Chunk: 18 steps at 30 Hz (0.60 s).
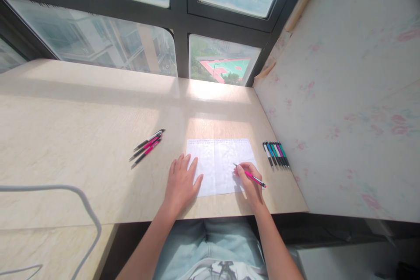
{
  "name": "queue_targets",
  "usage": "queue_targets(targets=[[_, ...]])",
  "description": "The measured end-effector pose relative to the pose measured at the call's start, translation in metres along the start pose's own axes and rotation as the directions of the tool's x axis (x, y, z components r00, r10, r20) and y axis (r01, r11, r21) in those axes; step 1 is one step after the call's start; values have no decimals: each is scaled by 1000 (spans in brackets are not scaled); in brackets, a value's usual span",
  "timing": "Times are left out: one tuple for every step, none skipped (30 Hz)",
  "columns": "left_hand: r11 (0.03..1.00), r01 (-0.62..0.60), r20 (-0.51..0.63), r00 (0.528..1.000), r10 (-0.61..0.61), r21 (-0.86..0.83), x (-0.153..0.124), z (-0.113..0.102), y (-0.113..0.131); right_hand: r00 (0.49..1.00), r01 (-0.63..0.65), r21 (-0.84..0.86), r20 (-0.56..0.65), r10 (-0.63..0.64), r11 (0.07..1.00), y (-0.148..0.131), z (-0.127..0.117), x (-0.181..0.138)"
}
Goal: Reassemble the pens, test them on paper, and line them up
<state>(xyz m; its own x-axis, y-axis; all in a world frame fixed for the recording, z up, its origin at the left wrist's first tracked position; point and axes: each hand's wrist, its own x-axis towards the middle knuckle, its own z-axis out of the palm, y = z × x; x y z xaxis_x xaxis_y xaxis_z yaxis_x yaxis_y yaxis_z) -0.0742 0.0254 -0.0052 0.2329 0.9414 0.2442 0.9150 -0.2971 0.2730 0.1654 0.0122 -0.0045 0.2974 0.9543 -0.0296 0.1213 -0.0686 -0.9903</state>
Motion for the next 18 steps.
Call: queue_targets(targets=[[1000,3,1,1000,-3,-3,0,0,1,1000,24,-18,11,-24,1000,-4,5,2],[1000,4,3,1000,-4,-7,0,-1,2,998,56,-43,21,-55,998,-9,12,6],[1000,6,3,1000,-6,-14,-1,-1,3,995,90,-72,46,-87,993,-14,22,10],[1000,5,4,1000,-5,-23,-1,-2,3,990,128,-94,75,-121,987,-19,34,16],[999,5,4,1000,-5,-36,-1,-2,3,982,166,-112,109,-154,980,-25,49,22],[999,8,3,1000,-8,-50,-1,-2,3,972,204,-129,141,-185,970,-30,66,29],[998,10,3,1000,-10,-65,-1,-2,3,965,236,-136,150,-216,962,-34,83,36],[997,14,3,1000,-14,-79,-1,-2,3,958,254,-128,168,-231,959,-38,100,43],[996,19,2,1000,-19,-93,-2,-1,2,953,258,-108,194,-234,960,-40,116,49],[994,23,0,1000,-23,-106,-2,-1,2,949,256,-95,213,-232,962,-41,130,55],[992,28,0,1000,-28,-121,-2,0,2,947,252,-92,228,-225,963,-41,142,59],[990,32,-2,999,-33,-138,-2,0,1,945,248,-97,244,-219,964,-39,151,62],[987,35,-3,999,-36,-155,-3,1,1,942,249,-107,257,-215,962,-37,157,65],[985,38,-2,999,-39,-170,-3,1,1,940,252,-122,266,-213,960,-34,160,66],[982,40,-1,999,-41,-184,-3,1,1,939,257,-137,269,-213,957,-30,161,66],[979,41,2,999,-42,-198,-3,2,1,939,261,-151,268,-215,953,-27,161,66],[976,43,4,999,-44,-215,-3,2,0,941,263,-162,262,-215,951,-24,161,66],[971,47,4,999,-47,-235,-3,2,0,942,262,-168,257,-215,950,-22,159,65]])
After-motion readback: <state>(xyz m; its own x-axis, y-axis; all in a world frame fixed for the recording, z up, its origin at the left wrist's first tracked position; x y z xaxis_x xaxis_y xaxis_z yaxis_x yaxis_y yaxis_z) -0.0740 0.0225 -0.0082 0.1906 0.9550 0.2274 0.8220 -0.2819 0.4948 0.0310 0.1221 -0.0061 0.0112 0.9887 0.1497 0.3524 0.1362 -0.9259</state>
